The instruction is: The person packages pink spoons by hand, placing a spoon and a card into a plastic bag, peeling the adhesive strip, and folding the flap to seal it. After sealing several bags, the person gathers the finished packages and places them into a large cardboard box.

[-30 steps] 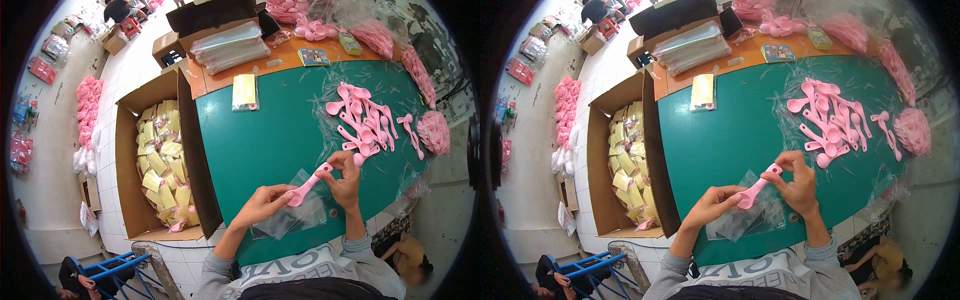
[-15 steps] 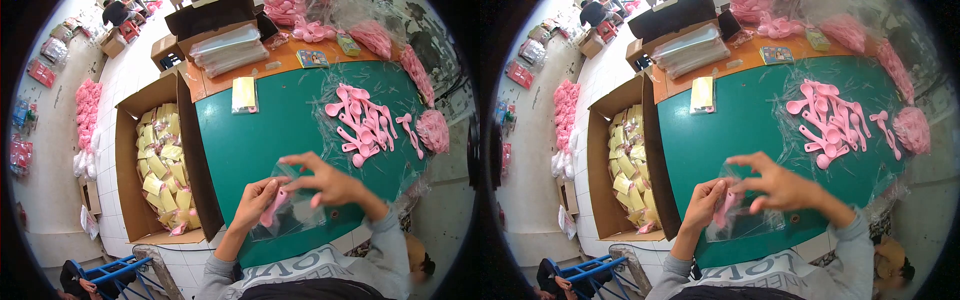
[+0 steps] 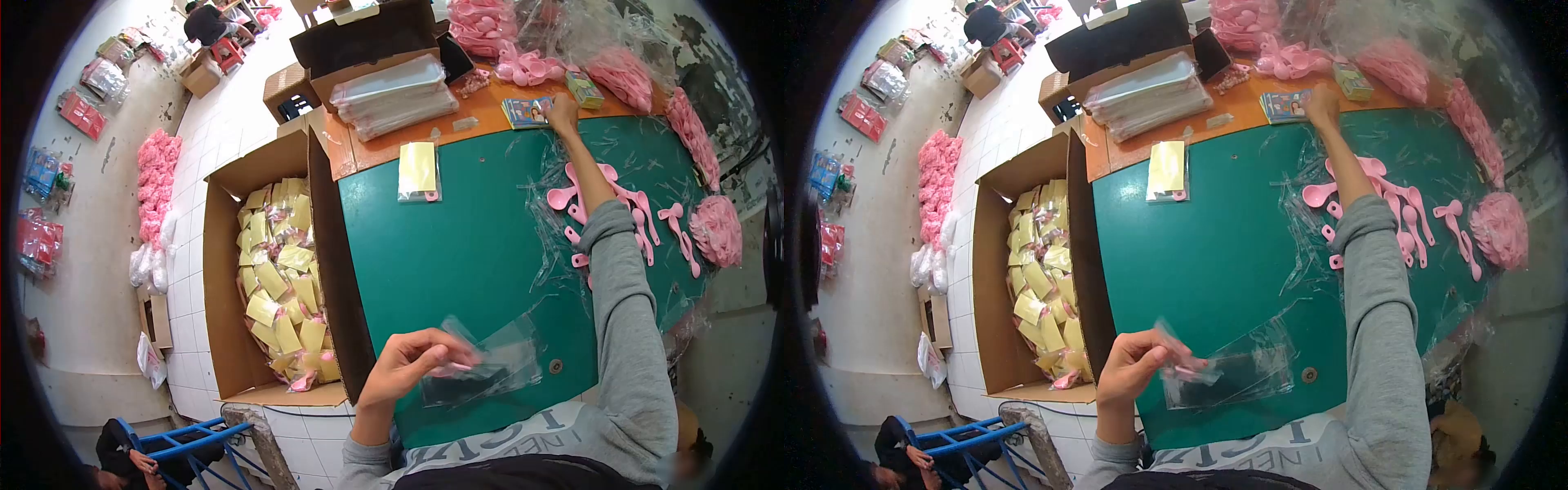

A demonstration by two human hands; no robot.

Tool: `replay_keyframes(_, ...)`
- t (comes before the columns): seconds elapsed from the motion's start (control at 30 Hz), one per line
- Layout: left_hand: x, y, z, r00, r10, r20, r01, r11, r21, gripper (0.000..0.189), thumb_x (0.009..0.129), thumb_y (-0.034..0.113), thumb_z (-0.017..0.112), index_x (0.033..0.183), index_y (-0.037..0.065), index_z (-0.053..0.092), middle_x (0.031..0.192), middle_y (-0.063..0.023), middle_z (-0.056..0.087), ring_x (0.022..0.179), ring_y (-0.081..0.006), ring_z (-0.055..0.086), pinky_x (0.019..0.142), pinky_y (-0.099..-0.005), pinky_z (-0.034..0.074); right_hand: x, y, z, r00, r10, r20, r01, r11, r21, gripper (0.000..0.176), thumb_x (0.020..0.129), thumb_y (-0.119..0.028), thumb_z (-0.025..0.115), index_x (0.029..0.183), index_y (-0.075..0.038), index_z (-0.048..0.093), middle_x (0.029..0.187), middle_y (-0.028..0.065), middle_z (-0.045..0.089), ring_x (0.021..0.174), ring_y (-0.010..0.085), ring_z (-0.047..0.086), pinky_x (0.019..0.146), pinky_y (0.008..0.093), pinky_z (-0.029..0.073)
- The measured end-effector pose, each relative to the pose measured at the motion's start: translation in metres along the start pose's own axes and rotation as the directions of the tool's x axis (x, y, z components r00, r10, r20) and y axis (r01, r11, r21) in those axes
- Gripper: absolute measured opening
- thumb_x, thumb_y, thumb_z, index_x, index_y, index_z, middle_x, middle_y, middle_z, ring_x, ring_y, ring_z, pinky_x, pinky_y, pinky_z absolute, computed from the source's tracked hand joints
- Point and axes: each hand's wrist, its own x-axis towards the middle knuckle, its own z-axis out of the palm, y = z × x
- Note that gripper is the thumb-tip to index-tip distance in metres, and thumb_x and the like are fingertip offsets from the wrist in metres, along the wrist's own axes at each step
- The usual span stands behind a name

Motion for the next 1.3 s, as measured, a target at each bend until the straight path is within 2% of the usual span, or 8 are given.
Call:
replay_keyframes(0.27, 0.023, 0.002, -0.010, 0.986, -0.130, -0.109, 0.141, 0.985, 0.099, 0.030, 0.099, 0.018, 0.042, 0.114, -0.002, 0.058, 0.097, -0.0127, 0.068, 0.086, -0.0099, 0.062, 0.074, -0.0219, 0.050, -0.060, -0.033, -0.086, 0.947, -0.320, 0.035, 0.265, 0.835, 0.482, 0.019, 0.080, -0.014, 0.064, 0.093, -0.003, 0.058, 0.080, 0.0115, 0.063, 0.072, 0.0229, 0.062, 0.060, 0.0348, 0.049)
replay_keyframes(0.4, 0.033, -0.001, -0.009, 0.985, -0.091, -0.149, 0.116, 0.978, 0.174, 0.028, 0.098, 0.017, 0.044, 0.111, -0.002, 0.060, 0.094, -0.0094, 0.067, 0.082, -0.0078, 0.061, 0.072, -0.0193, 0.048, -0.193, -0.101, -0.192, 0.770, -0.462, 0.440, -0.210, 0.468, 0.859, 0.016, 0.086, -0.014, 0.062, 0.089, -0.002, 0.052, 0.076, 0.0019, 0.056, 0.056, 0.0066, 0.054, 0.045, 0.0216, 0.046)
replay_keyframes(0.47, 0.036, -0.002, -0.007, 0.989, -0.070, -0.126, 0.095, 0.976, 0.197, 0.028, 0.098, 0.017, 0.044, 0.111, -0.002, 0.060, 0.094, -0.0090, 0.067, 0.082, -0.0069, 0.060, 0.069, -0.0185, 0.047, -0.236, -0.114, -0.229, 0.715, -0.445, 0.539, -0.246, 0.561, 0.790, 0.014, 0.086, -0.010, 0.063, 0.091, -0.001, 0.053, 0.075, 0.0024, 0.057, 0.057, 0.0069, 0.053, 0.047, 0.0216, 0.045)
replay_keyframes(0.57, 0.036, -0.003, -0.003, 0.990, -0.079, -0.119, 0.106, 0.965, 0.240, 0.028, 0.098, 0.017, 0.044, 0.110, -0.002, 0.060, 0.093, -0.0085, 0.068, 0.081, -0.0063, 0.060, 0.066, -0.0182, 0.046, -0.256, -0.109, -0.242, 0.659, -0.669, 0.345, 0.305, 0.656, 0.691, 0.013, 0.086, -0.009, 0.062, 0.093, -0.001, 0.054, 0.076, 0.0020, 0.059, 0.059, 0.0064, 0.053, 0.049, 0.0218, 0.044)
replay_keyframes(0.73, 0.033, 0.004, 0.006, 0.990, -0.092, -0.112, 0.120, 0.953, 0.279, 0.027, 0.098, 0.016, 0.045, 0.110, -0.002, 0.060, 0.089, -0.0070, 0.068, 0.080, -0.0048, 0.059, 0.060, -0.0172, 0.043, -0.258, -0.097, -0.239, 0.911, -0.183, 0.371, -0.206, 0.577, 0.790, 0.010, 0.086, -0.005, 0.060, 0.093, -0.001, 0.054, 0.077, 0.0016, 0.059, 0.062, 0.0056, 0.053, 0.049, 0.0210, 0.045)
replay_keyframes(0.97, 0.028, -0.014, 0.000, 0.984, -0.036, -0.175, 0.088, 0.951, 0.296, 0.025, 0.096, 0.015, 0.049, 0.104, -0.004, 0.061, 0.081, -0.0041, 0.066, 0.078, -0.0045, 0.059, 0.058, -0.0168, 0.043, -0.278, -0.109, -0.243, 0.744, -0.392, 0.541, -0.186, 0.656, 0.731, 0.011, 0.085, -0.005, 0.060, 0.092, 0.001, 0.055, 0.076, 0.0046, 0.058, 0.061, 0.0083, 0.055, 0.049, 0.0241, 0.045)
replay_keyframes(1.1, 0.028, -0.011, 0.001, 0.986, -0.082, -0.149, 0.137, 0.898, 0.418, 0.024, 0.096, 0.016, 0.050, 0.101, -0.006, 0.059, 0.083, -0.0033, 0.063, 0.078, -0.0087, 0.061, 0.069, -0.0217, 0.050, -0.277, -0.104, -0.242, 0.735, -0.573, 0.363, 0.190, 0.687, 0.701, 0.012, 0.082, -0.004, 0.063, 0.091, 0.000, 0.056, 0.074, 0.0064, 0.058, 0.061, 0.0114, 0.056, 0.054, 0.0280, 0.044)
replay_keyframes(1.3, 0.032, -0.007, 0.020, 0.984, 0.009, -0.180, 0.052, 0.941, 0.333, 0.024, 0.096, 0.016, 0.049, 0.101, -0.003, 0.063, 0.066, -0.0014, 0.058, 0.058, -0.0041, 0.045, 0.054, -0.0209, 0.040, -0.284, -0.106, -0.258, 0.852, -0.236, 0.468, -0.254, 0.595, 0.763, 0.015, 0.078, 0.000, 0.064, 0.090, 0.001, 0.057, 0.076, 0.0057, 0.058, 0.065, 0.0115, 0.056, 0.053, 0.0266, 0.043)
